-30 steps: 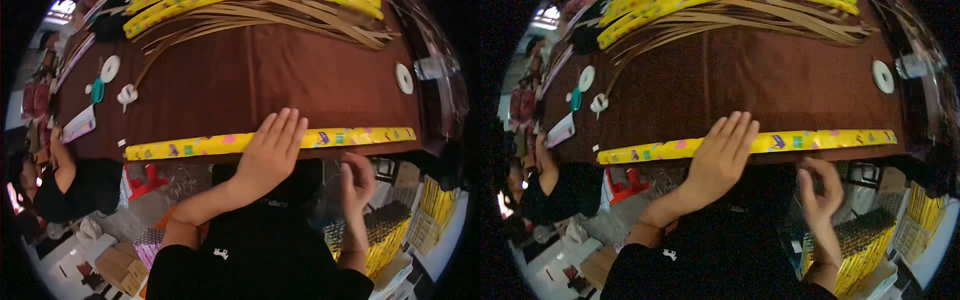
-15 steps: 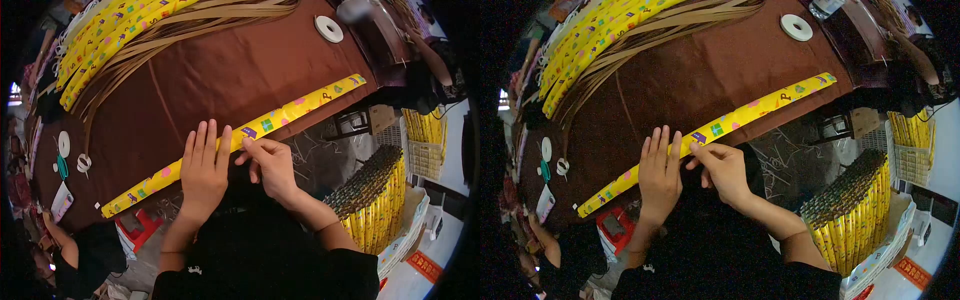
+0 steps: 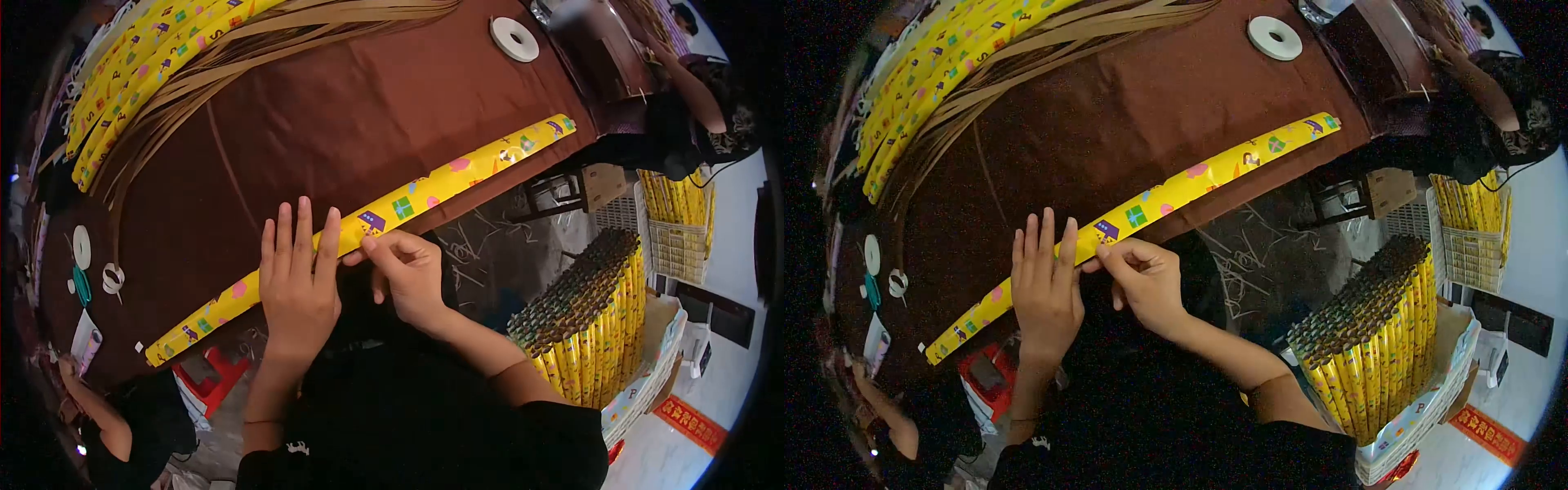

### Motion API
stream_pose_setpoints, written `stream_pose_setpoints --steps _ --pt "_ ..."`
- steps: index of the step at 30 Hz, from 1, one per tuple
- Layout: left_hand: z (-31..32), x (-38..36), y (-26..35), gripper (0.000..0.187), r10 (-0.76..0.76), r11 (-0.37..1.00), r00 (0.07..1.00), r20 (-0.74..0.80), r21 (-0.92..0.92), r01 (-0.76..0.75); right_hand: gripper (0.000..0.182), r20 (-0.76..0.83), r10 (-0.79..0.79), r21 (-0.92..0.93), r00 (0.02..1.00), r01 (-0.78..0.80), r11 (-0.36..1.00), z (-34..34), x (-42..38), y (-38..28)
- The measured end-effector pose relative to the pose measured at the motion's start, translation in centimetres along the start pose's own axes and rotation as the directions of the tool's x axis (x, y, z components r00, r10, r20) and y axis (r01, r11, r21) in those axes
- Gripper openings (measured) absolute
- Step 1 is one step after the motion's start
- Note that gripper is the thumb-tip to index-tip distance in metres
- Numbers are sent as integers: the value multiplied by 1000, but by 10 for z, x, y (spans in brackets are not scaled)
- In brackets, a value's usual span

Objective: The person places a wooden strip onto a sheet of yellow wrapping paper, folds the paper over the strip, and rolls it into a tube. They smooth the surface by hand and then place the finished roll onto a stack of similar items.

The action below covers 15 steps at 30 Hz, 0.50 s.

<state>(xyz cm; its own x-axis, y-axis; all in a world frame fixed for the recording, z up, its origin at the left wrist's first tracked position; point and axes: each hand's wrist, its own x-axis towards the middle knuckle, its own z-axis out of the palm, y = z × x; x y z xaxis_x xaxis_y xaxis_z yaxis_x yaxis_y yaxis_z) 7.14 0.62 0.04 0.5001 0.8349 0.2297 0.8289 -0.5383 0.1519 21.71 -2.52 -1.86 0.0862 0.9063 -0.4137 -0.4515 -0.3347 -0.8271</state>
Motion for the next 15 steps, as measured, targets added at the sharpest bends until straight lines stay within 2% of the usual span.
stream_pose_setpoints --steps 2,7,10,12,15 --pt "1 0 0 47 5 999 1000 -11 -32 -5 17 24 -47 -3 999 48 999 -2 -1 3" --pt "1 0 -3 48 11 999 1000 -11 -53 -12 17 54 11 29 998 -13 999 -2 -6 -3" --pt "3 -1 -4 47 8 995 999 -35 -102 -11 15 12 14 87 1000 -15 996 5 -4 -1" --pt "3 -2 -5 51 14 993 1000 -9 -115 -15 14 -111 -48 125 993 62 990 17 -1 1" --pt "1 -2 -7 55 24 992 1000 19 -124 -21 14 -113 -84 127 990 98 987 17 -1 7"
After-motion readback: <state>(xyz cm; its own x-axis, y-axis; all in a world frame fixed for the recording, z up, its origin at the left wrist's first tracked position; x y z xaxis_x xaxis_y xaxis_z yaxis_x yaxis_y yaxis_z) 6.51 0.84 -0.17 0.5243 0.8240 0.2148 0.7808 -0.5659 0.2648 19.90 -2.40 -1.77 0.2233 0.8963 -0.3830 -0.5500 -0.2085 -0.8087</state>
